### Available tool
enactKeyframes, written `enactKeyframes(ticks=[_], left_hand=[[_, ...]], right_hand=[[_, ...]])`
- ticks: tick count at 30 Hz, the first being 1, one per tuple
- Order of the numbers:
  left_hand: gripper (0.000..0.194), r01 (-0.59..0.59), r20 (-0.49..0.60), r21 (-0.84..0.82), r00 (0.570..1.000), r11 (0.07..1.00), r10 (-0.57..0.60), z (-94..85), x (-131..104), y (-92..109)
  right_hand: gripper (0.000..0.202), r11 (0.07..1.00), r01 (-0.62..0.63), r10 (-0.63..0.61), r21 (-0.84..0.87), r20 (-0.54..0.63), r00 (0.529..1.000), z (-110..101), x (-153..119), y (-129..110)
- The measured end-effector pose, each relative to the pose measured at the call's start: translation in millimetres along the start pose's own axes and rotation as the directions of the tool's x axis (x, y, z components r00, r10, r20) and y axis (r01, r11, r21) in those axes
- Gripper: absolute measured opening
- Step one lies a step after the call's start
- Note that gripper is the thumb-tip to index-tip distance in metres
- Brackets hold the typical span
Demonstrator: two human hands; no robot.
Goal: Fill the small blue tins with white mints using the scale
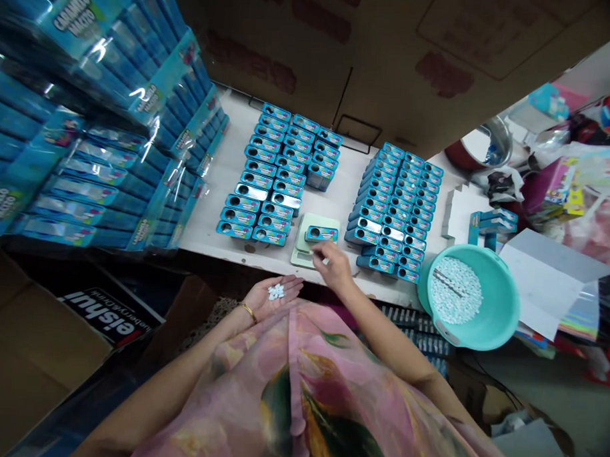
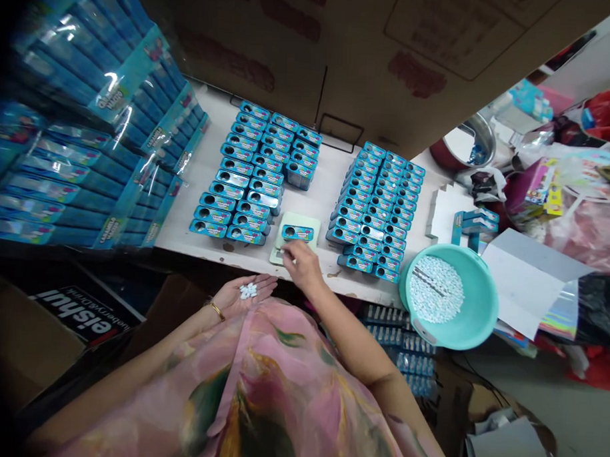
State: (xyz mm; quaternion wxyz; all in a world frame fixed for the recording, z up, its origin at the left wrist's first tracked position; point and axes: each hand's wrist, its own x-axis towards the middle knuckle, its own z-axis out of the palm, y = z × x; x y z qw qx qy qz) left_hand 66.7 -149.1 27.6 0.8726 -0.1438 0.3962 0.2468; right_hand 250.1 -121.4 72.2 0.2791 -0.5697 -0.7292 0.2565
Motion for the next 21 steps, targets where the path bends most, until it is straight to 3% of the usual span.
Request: enactKeyframes(ticks=[2, 7, 12, 14, 15, 17, 19, 21], left_hand=[[0.028, -0.004, 0.001, 0.004, 1.0, 1.0, 0.004, 0.5, 0, 0], [0.031, -0.017, -0.024, -0.018, 1.0, 1.0, 0.016, 0.3, -2, 0], [0.028, -0.025, -0.013, -0.027, 1.0, 0.999, 0.025, 3.1, -3, 1], [0.026, -0.029, -0.006, -0.045, 1.0, 0.999, 0.029, 5.3, -2, 2], [0.025, -0.033, -0.011, -0.057, 0.999, 0.998, 0.033, 6.3, -2, 2], [0.024, -0.037, -0.031, -0.076, 0.999, 0.996, 0.035, 7.7, -2, 2], [0.024, -0.038, -0.051, -0.087, 0.998, 0.996, 0.033, 8.1, -3, 1], [0.024, -0.029, -0.051, -0.093, 0.998, 0.995, 0.025, 8.0, -4, 0]], right_hand=[[0.018, 0.996, -0.016, 0.015, -0.088, -0.011, 1.0, -8, 18, 9], [0.021, 0.953, -0.039, 0.073, -0.301, 0.102, 0.992, -7, 46, 26], [0.025, 0.966, -0.027, 0.046, -0.256, 0.068, 0.997, -7, 36, 16], [0.026, 0.972, 0.032, -0.004, -0.231, 0.121, 0.993, -1, 21, 2], [0.025, 0.972, 0.093, -0.051, -0.218, 0.192, 0.98, 4, 12, -6], [0.023, 0.952, 0.24, -0.152, -0.19, 0.387, 0.91, 20, -5, -22], [0.026, 0.926, 0.312, -0.166, -0.212, 0.513, 0.842, 36, -19, -32], [0.026, 0.916, 0.319, -0.133, -0.243, 0.567, 0.813, 46, -26, -35]])
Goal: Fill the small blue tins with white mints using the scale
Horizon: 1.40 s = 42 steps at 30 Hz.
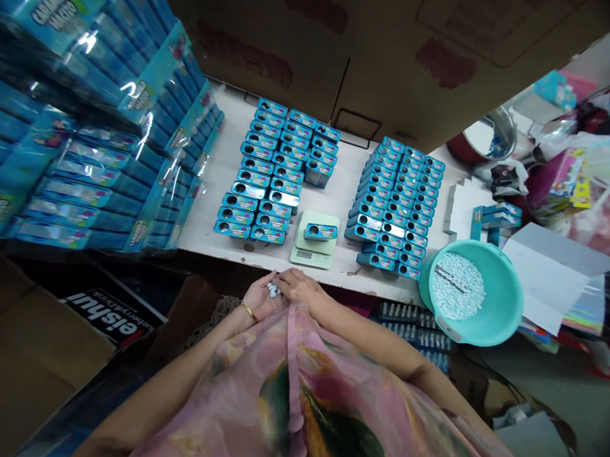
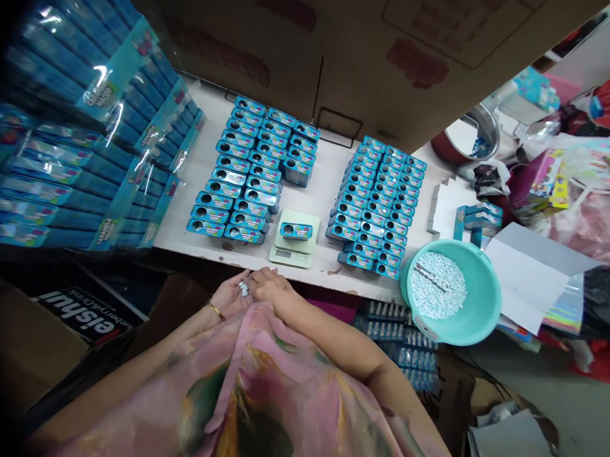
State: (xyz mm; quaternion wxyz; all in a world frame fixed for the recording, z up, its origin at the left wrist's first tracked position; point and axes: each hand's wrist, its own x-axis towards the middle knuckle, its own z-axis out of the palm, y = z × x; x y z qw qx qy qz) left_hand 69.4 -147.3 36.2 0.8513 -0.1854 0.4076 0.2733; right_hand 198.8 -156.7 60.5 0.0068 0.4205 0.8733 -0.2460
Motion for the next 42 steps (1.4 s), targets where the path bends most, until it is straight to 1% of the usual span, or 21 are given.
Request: enactKeyframes(ticks=[3, 7, 10, 13, 15, 16, 18, 20, 21, 23, 26, 28, 30, 31, 32, 34, 35, 36, 38, 39, 42], left_hand=[[0.023, 0.01, 0.0, -0.01, 1.0, 1.0, -0.01, 0.2, -2, -2], [0.021, 0.026, -0.034, 0.001, 0.999, 1.0, -0.026, 3.3, -4, -3], [0.022, 0.033, -0.063, 0.02, 0.998, 0.999, -0.031, 5.3, -4, -2], [0.022, 0.042, -0.042, 0.038, 0.998, 0.998, -0.041, 4.6, -3, -2], [0.023, 0.035, 0.0, 0.051, 0.999, 0.998, -0.035, 2.8, -1, -1], [0.023, 0.028, 0.023, 0.06, 0.999, 0.998, -0.03, 1.8, 0, -1], [0.025, 0.023, 0.06, 0.08, 0.998, 0.997, -0.028, -0.2, 2, 0], [0.027, 0.028, 0.077, 0.094, 0.996, 0.995, -0.035, -1.7, 3, 1], [0.028, 0.03, 0.08, 0.096, 0.996, 0.995, -0.038, -2.3, 3, 1], [0.029, 0.03, 0.082, 0.093, 0.996, 0.995, -0.038, -3.4, 4, 1], [0.029, 0.027, 0.091, 0.087, 0.995, 0.996, -0.035, -5.4, 4, 2], [0.028, 0.023, 0.1, 0.082, 0.995, 0.996, -0.031, -6.4, 4, 2], [0.028, 0.019, 0.106, 0.073, 0.994, 0.997, -0.027, -6.6, 4, 2], [0.028, 0.019, 0.107, 0.066, 0.994, 0.998, -0.026, -6.2, 4, 2], [0.028, 0.017, 0.104, 0.057, 0.994, 0.998, -0.022, -5.7, 4, 2], [0.028, 0.011, 0.094, 0.038, 0.995, 0.999, -0.014, -4.4, 4, 2], [0.029, 0.009, 0.095, 0.033, 0.995, 0.999, -0.012, -3.9, 3, 2], [0.03, 0.007, 0.099, 0.032, 0.995, 0.999, -0.01, -3.4, 2, 2], [0.032, 0.001, 0.117, 0.041, 0.993, 0.999, -0.005, -2.9, 1, 2], [0.033, 0.0, 0.124, 0.046, 0.992, 0.999, -0.005, -2.9, -1, 2], [0.028, -0.003, 0.1, 0.037, 0.995, 0.999, -0.001, -2.9, -3, 1]], right_hand=[[0.019, 1.0, 0.017, -0.017, 0.005, 0.046, 0.999, 4, 0, 2], [0.015, 0.999, 0.031, -0.031, 0.015, 0.036, 0.999, 0, -2, 7], [0.016, 0.993, 0.026, -0.023, 0.117, -0.024, 0.999, -1, -6, 7], [0.017, 0.954, 0.039, 0.003, 0.299, -0.14, 0.99, -5, -14, 10], [0.017, 0.925, 0.022, 0.073, 0.38, -0.234, 0.97, -12, -19, 19], [0.017, 0.917, -0.005, 0.128, 0.398, -0.283, 0.951, -17, -21, 25], [0.017, 0.912, -0.085, 0.244, 0.4, -0.365, 0.899, -29, -22, 41], [0.018, 0.914, -0.152, 0.314, 0.376, -0.416, 0.854, -42, -16, 58], [0.019, 0.917, -0.175, 0.329, 0.358, -0.43, 0.841, -48, -11, 66], [0.02, 0.925, -0.216, 0.343, 0.312, -0.44, 0.83, -55, -1, 79], [0.022, 0.931, -0.266, 0.351, 0.249, -0.419, 0.837, -58, 10, 90], [0.023, 0.936, -0.265, 0.341, 0.231, -0.411, 0.845, -56, 10, 89], [0.024, 0.944, -0.248, 0.32, 0.219, -0.42, 0.849, -49, 5, 81], [0.025, 0.952, -0.228, 0.296, 0.207, -0.416, 0.86, -44, 1, 73], [0.025, 0.963, -0.192, 0.253, 0.187, -0.396, 0.883, -38, -2, 64], [0.023, 0.988, -0.071, 0.108, 0.134, -0.293, 0.95, -23, -5, 42], [0.022, 0.995, -0.007, 0.03, 0.104, -0.218, 0.976, -16, -4, 31], [0.022, 0.997, 0.027, -0.017, 0.07, -0.145, 0.989, -9, -3, 21], [0.022, 0.999, 0.047, -0.047, 0.014, -0.022, 0.999, 1, 1, 7], [0.021, 0.999, 0.047, -0.047, -0.001, 0.016, 0.999, 3, 3, 3], [0.018, 0.998, 0.059, -0.06, 0.022, 0.065, 0.996, 0, 5, 1]])
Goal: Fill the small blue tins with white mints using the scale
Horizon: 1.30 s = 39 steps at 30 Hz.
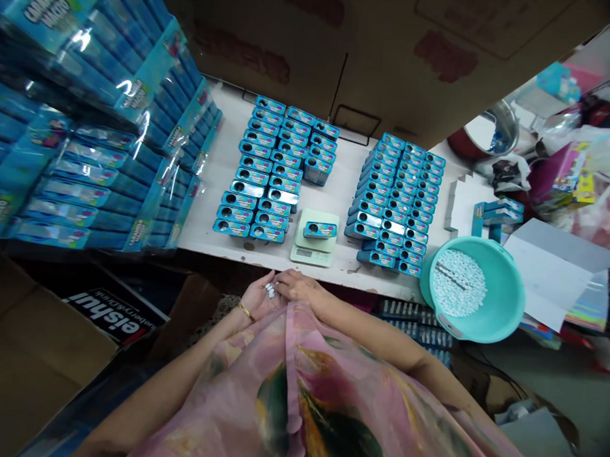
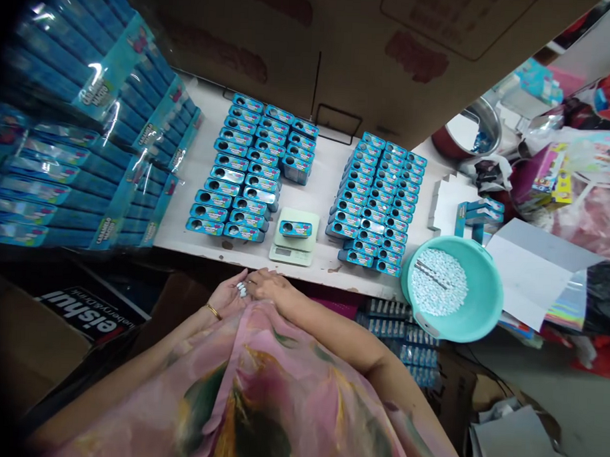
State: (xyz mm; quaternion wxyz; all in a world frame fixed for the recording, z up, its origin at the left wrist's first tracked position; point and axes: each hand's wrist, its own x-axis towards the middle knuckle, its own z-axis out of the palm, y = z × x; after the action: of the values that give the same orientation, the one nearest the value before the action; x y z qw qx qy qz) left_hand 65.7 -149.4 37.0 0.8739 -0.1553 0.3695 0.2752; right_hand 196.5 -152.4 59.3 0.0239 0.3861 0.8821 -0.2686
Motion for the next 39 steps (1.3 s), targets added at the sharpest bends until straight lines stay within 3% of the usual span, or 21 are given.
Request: enactKeyframes(ticks=[6, 10, 13, 16, 21, 23, 28, 35, 37, 39], left_hand=[[0.028, 0.021, -0.079, -0.016, 0.997, 1.0, -0.022, 6.9, -2, -1], [0.027, 0.037, -0.094, 0.002, 0.995, 0.999, -0.036, 12.3, -2, -2], [0.025, 0.03, -0.082, 0.006, 0.996, 1.0, -0.029, 13.5, 0, -2], [0.022, 0.006, -0.012, 0.007, 1.0, 1.0, -0.006, 15.0, 5, 1], [0.028, -0.054, 0.066, 0.01, 0.996, 0.998, 0.053, 23.3, 10, 8], [0.03, -0.065, 0.067, 0.011, 0.996, 0.998, 0.064, 25.3, 10, 10], [0.029, -0.07, 0.053, -0.003, 0.996, 0.998, 0.07, 20.4, 7, 10], [0.028, -0.062, 0.046, -0.024, 0.997, 0.998, 0.063, 10.0, 4, 7], [0.029, -0.048, 0.041, -0.012, 0.998, 0.999, 0.049, 7.6, 4, 7], [0.029, -0.02, 0.023, 0.008, 1.0, 1.0, 0.02, 5.7, 3, 5]], right_hand=[[0.014, 0.996, -0.06, 0.061, 0.071, -0.013, 0.998, -12, -6, 1], [0.014, 0.997, -0.062, 0.064, 0.038, -0.042, 0.997, 1, -7, 4], [0.015, 0.993, -0.033, 0.049, 0.116, -0.142, 0.989, 7, -10, 11], [0.017, 0.957, -0.004, 0.096, 0.289, -0.305, 0.947, -5, -15, 23], [0.015, 0.926, -0.09, 0.282, 0.366, -0.513, 0.811, -44, -15, 57], [0.016, 0.931, -0.161, 0.322, 0.327, -0.527, 0.787, -54, -9, 70], [0.018, 0.92, -0.305, 0.388, 0.245, -0.466, 0.795, -56, 5, 87], [0.023, 0.898, -0.282, 0.429, 0.337, -0.535, 0.728, -55, -8, 72], [0.024, 0.907, -0.266, 0.403, 0.325, -0.492, 0.771, -47, -18, 57], [0.023, 0.933, -0.187, 0.299, 0.307, -0.376, 0.877, -35, -29, 40]])
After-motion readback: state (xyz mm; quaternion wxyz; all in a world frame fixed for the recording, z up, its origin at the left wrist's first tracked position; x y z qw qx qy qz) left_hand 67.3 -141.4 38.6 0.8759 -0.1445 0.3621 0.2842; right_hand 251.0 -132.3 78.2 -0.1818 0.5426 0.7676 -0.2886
